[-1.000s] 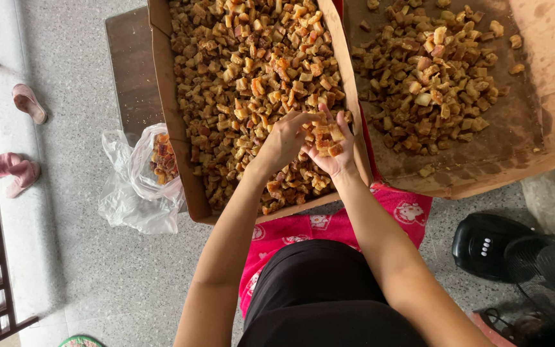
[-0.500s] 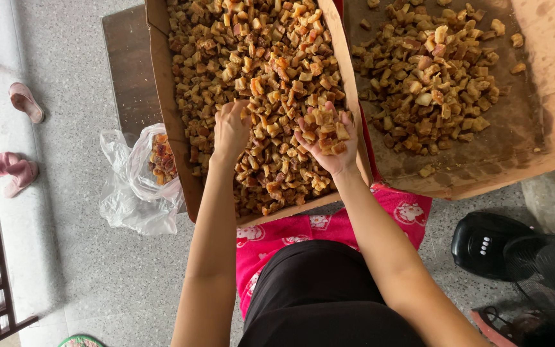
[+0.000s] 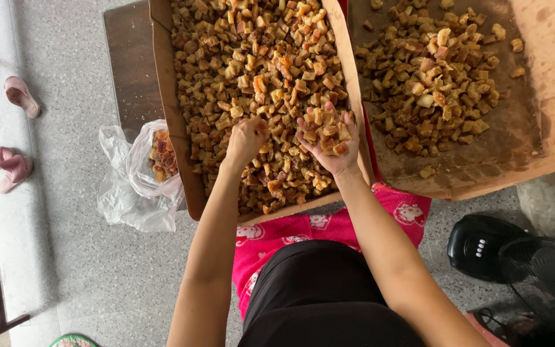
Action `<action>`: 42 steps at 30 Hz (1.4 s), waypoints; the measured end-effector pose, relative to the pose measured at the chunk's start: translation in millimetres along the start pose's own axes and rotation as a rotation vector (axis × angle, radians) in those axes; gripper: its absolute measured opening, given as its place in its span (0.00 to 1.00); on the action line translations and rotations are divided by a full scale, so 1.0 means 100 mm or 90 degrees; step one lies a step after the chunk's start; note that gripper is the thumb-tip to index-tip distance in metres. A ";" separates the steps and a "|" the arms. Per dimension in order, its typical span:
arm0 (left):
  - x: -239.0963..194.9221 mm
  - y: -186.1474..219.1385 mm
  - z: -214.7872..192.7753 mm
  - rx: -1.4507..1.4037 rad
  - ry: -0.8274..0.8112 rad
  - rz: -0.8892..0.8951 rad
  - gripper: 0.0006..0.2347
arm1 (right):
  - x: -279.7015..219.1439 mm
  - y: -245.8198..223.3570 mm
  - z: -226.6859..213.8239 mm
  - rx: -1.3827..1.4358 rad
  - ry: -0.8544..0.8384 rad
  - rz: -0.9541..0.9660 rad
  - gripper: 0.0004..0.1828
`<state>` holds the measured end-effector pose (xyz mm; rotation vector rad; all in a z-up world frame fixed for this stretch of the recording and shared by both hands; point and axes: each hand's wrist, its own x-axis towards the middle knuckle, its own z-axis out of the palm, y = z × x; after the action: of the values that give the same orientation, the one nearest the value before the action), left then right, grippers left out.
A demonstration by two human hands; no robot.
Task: The person sorts small, cubed pieces of food from a large cardboard box into a smaller box using their hands. They scoop handfuls of the food, sift through them, and transfer the pieces to the second box.
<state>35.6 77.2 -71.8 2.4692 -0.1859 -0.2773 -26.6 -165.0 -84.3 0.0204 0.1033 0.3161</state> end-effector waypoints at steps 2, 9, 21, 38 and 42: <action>-0.01 0.21 -0.08 -0.080 0.009 0.065 0.07 | 0.00 0.00 0.01 -0.017 -0.008 -0.004 0.22; -0.16 1.25 -0.16 -0.186 -0.167 0.152 0.16 | -0.01 0.00 -0.15 -0.084 -0.022 -0.006 0.26; -0.12 0.57 -0.24 -0.196 0.085 -0.068 0.14 | -0.04 0.01 0.10 0.049 0.038 0.006 0.21; -0.33 0.38 0.15 0.288 -0.019 -0.090 0.36 | 0.33 -2.88 0.53 -0.260 0.350 -0.415 0.25; -0.18 0.81 0.37 0.197 -0.062 0.037 0.40 | 0.25 -2.88 0.81 -0.393 0.485 -0.433 0.38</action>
<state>4.0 -4.7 -48.2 2.7513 -0.3649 -0.3690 94.3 -430.8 -17.0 -0.7398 0.7454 -0.3514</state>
